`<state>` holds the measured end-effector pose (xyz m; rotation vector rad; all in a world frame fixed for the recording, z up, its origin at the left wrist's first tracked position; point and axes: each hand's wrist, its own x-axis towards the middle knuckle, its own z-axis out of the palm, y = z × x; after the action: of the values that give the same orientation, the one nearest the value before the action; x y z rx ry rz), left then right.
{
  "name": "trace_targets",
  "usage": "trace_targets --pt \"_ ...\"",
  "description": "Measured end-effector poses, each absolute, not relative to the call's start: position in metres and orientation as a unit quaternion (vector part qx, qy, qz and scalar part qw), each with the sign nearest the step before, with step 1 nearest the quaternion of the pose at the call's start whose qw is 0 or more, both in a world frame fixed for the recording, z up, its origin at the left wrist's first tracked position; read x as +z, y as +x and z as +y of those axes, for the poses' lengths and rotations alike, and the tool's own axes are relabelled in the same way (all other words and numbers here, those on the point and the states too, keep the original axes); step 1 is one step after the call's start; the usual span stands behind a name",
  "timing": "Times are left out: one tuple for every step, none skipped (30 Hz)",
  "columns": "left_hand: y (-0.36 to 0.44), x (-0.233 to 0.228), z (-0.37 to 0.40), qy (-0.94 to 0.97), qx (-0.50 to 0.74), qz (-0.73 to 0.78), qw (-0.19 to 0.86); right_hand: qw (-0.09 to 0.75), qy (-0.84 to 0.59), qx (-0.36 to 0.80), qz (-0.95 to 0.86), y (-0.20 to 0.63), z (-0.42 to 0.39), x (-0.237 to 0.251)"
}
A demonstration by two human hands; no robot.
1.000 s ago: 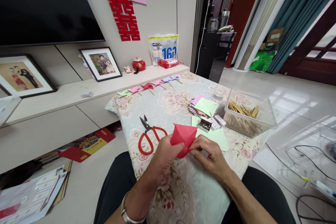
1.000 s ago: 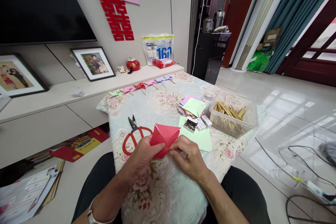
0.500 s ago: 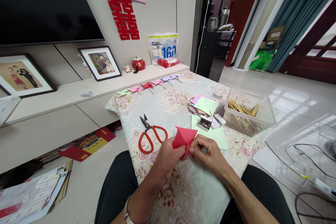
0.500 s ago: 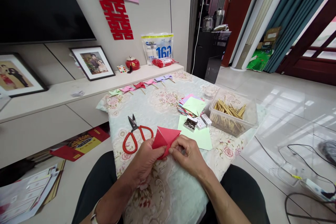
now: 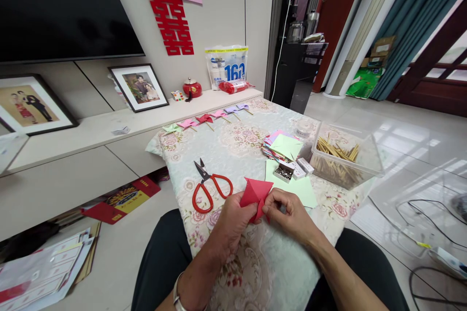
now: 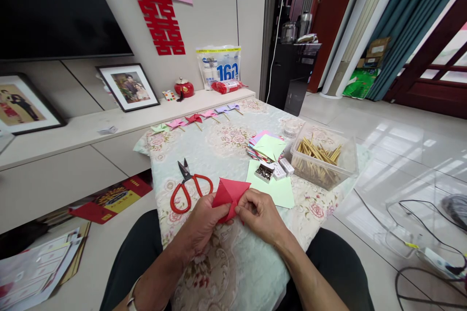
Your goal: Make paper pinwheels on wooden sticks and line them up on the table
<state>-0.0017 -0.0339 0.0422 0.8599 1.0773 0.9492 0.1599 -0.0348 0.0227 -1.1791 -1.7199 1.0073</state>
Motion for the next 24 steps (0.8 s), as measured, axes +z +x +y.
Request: trace_targets --pt "-0.002 0.041 -0.034 0.381 0.421 0.477 0.671 0.397 -0.467 0.402 -0.68 0.16 -0.035 0.023" --pt "-0.002 0.04 -0.034 0.382 0.421 0.476 0.671 0.395 -0.468 0.406 -0.679 0.16 -0.034 0.022" --pt "-0.002 0.039 -0.034 0.382 0.421 0.477 0.67 0.392 -0.468 0.409 -0.678 0.16 -0.034 0.022" --pt "-0.002 0.038 -0.034 0.382 0.422 0.479 0.668 0.39 -0.47 0.412 -0.676 0.16 -0.034 0.022" --pt "-0.002 0.038 -0.034 0.382 0.421 0.483 0.667 0.387 -0.471 0.414 -0.676 0.16 -0.034 0.022" --pt "-0.002 0.037 -0.034 0.38 0.419 0.487 0.665 0.384 -0.472 0.415 -0.677 0.16 -0.034 0.021" --pt "-0.002 0.036 -0.034 0.379 0.419 0.489 0.665 0.382 -0.472 0.415 -0.677 0.16 -0.034 0.021" --pt "-0.002 0.035 -0.034 0.378 0.418 0.49 0.665 0.38 -0.472 0.416 -0.679 0.161 -0.034 0.021" --pt "-0.003 0.034 -0.034 0.378 0.418 0.488 0.667 0.378 -0.471 0.416 -0.68 0.161 -0.034 0.021" --pt "-0.003 0.033 -0.034 0.379 0.418 0.484 0.669 0.376 -0.471 0.415 -0.682 0.161 -0.034 0.021" --pt "-0.003 0.032 -0.034 0.381 0.419 0.48 0.67 0.374 -0.471 0.415 -0.682 0.161 -0.034 0.021" --pt "-0.004 0.03 -0.034 0.383 0.42 0.476 0.671 0.373 -0.471 0.415 -0.683 0.16 -0.034 0.021" --pt "-0.004 0.029 -0.033 0.384 0.42 0.473 0.672 0.372 -0.471 0.415 -0.684 0.16 -0.034 0.021" --pt "-0.004 0.028 -0.034 0.384 0.422 0.472 0.672 0.371 -0.471 0.415 -0.684 0.16 -0.034 0.02" --pt "-0.004 0.027 -0.034 0.384 0.424 0.471 0.672 0.372 -0.471 0.414 -0.684 0.16 -0.034 0.02" --pt "-0.004 0.026 -0.034 0.383 0.425 0.472 0.671 0.373 -0.472 0.412 -0.685 0.16 -0.034 0.02" --pt "-0.004 0.026 -0.034 0.381 0.426 0.473 0.67 0.375 -0.472 0.41 -0.685 0.16 -0.034 0.019" --pt "-0.005 0.026 -0.035 0.38 0.428 0.471 0.671 0.377 -0.472 0.406 -0.686 0.16 -0.034 0.019" --pt "-0.005 0.026 -0.035 0.379 0.429 0.468 0.673 0.378 -0.473 0.403 -0.686 0.16 -0.034 0.019" --pt "-0.005 0.026 -0.036 0.379 0.429 0.463 0.676 0.38 -0.473 0.4 -0.687 0.16 -0.034 0.018" --pt "-0.005 0.027 -0.036 0.378 0.429 0.458 0.681 0.381 -0.472 0.399 -0.688 0.16 -0.034 0.018" --pt "-0.005 0.027 -0.036 0.377 0.429 0.452 0.685 0.381 -0.471 0.399 -0.689 0.16 -0.034 0.017" --pt "-0.005 0.027 -0.037 0.376 0.43 0.449 0.687 0.382 -0.469 0.399 -0.689 0.16 -0.034 0.017" --pt "-0.005 0.028 -0.037 0.375 0.431 0.448 0.687 0.383 -0.467 0.399 -0.691 0.159 -0.034 0.017"
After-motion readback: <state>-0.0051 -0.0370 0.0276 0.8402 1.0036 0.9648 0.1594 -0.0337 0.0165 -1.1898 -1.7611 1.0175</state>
